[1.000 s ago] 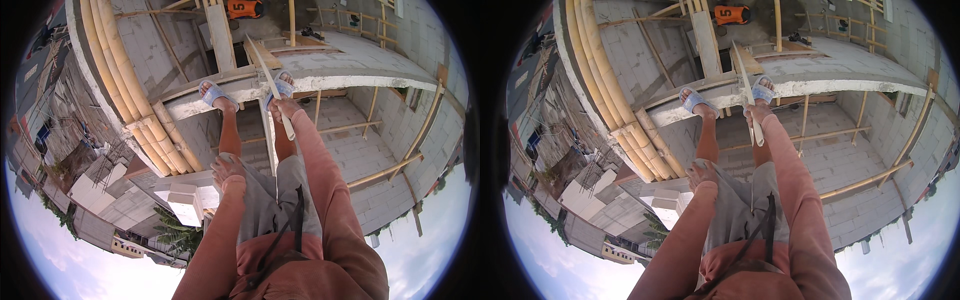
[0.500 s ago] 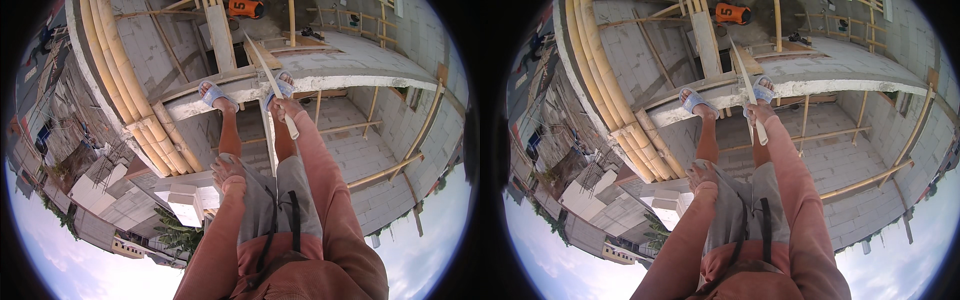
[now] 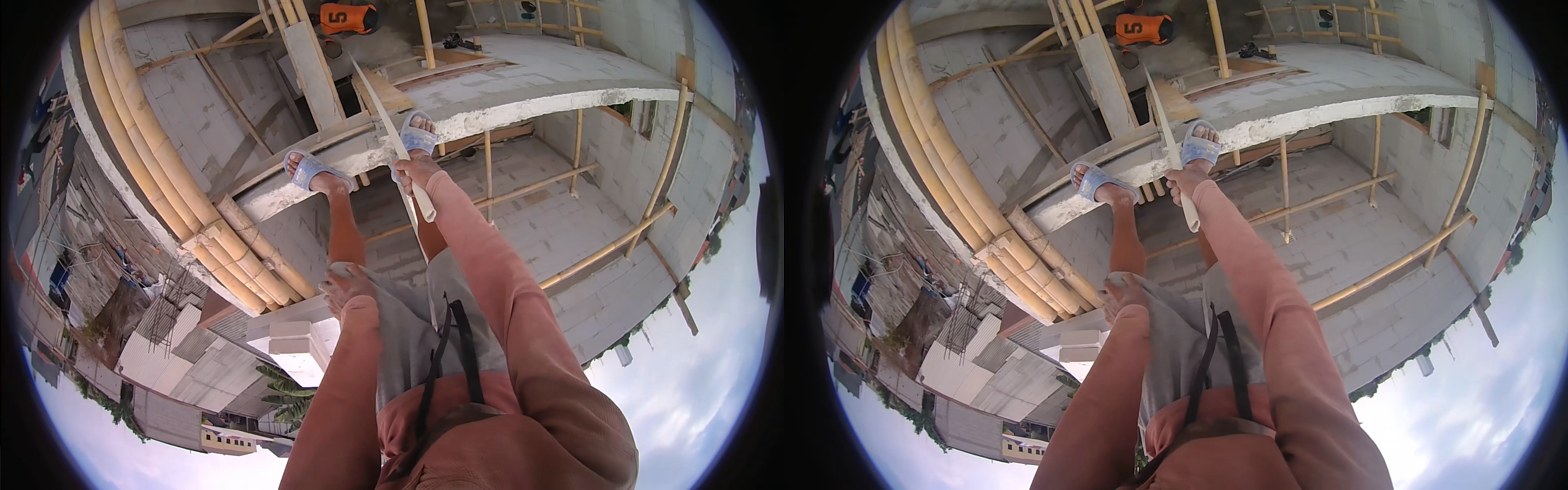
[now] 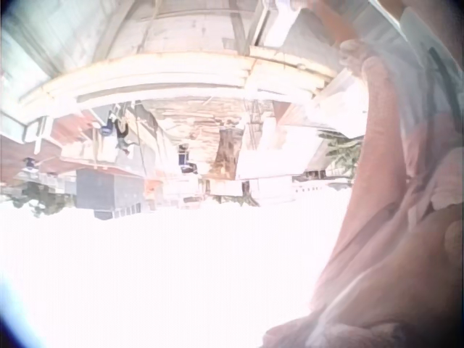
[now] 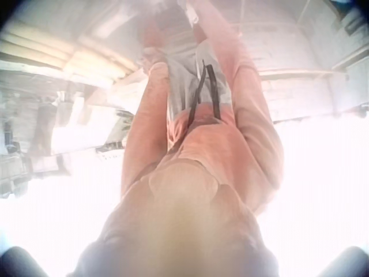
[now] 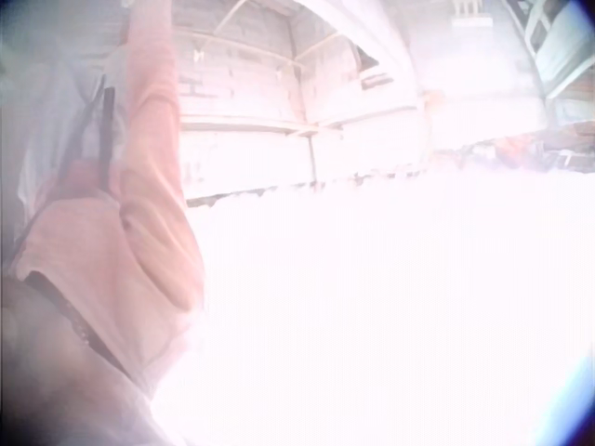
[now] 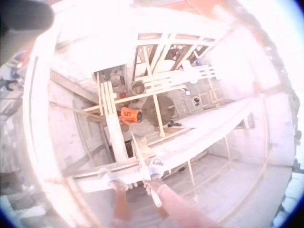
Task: The person handles a white PVC pipe while standing on a construction structure, moving it into position and then holding a hand saw.
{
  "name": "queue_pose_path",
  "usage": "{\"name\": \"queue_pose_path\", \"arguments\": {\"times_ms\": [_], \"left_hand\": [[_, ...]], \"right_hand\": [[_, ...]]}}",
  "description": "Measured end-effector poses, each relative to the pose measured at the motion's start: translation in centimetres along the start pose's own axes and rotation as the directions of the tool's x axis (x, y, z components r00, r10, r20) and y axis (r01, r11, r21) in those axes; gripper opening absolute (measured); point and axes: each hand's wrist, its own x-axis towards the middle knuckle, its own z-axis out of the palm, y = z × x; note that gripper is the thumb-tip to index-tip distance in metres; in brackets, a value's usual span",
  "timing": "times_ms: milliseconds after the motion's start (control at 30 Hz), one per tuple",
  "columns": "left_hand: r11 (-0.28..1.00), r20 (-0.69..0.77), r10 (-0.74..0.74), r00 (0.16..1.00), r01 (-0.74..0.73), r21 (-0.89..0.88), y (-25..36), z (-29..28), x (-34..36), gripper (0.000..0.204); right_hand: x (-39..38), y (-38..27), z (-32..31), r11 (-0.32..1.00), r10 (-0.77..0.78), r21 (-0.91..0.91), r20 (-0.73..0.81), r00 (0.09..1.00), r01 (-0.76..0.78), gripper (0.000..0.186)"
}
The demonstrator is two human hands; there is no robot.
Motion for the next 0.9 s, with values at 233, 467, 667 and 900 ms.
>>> {"name": "queue_pose_path", "arguments": {"times_ms": [233, 467, 667, 900], "left_hand": [[1.000, -0.016, -0.011, 1.000, 0.011, -0.007, 0.3, 0.2, -0.2, 0.060], [1.000, -0.028, -0.011, 1.000, 0.011, 0.022, 0.2, 0.6, 0.3, 0.058], [1.000, -0.054, -0.006, 0.998, 0.007, 0.012, -0.2, 1.2, 0.5, 0.059], [0.999, -0.067, 0.012, 0.998, -0.009, 0.036, 0.3, 0.3, -0.1, 0.056]], "right_hand": [[0.2, 0.0, -0.9, 0.999, -0.011, -0.041, -0.014, 1.000, 0.011, 0.012], [1.0, -0.5, -1.5, 0.998, 0.061, 0.006, 0.033, 0.998, -0.061, 0.012], [1.7, -0.5, -1.1, 0.997, 0.082, -0.002, 0.033, 0.996, -0.082, 0.010], [1.3, -0.9, -0.6, 0.998, 0.059, -0.006, -0.008, 0.998, -0.059, 0.012]]}}
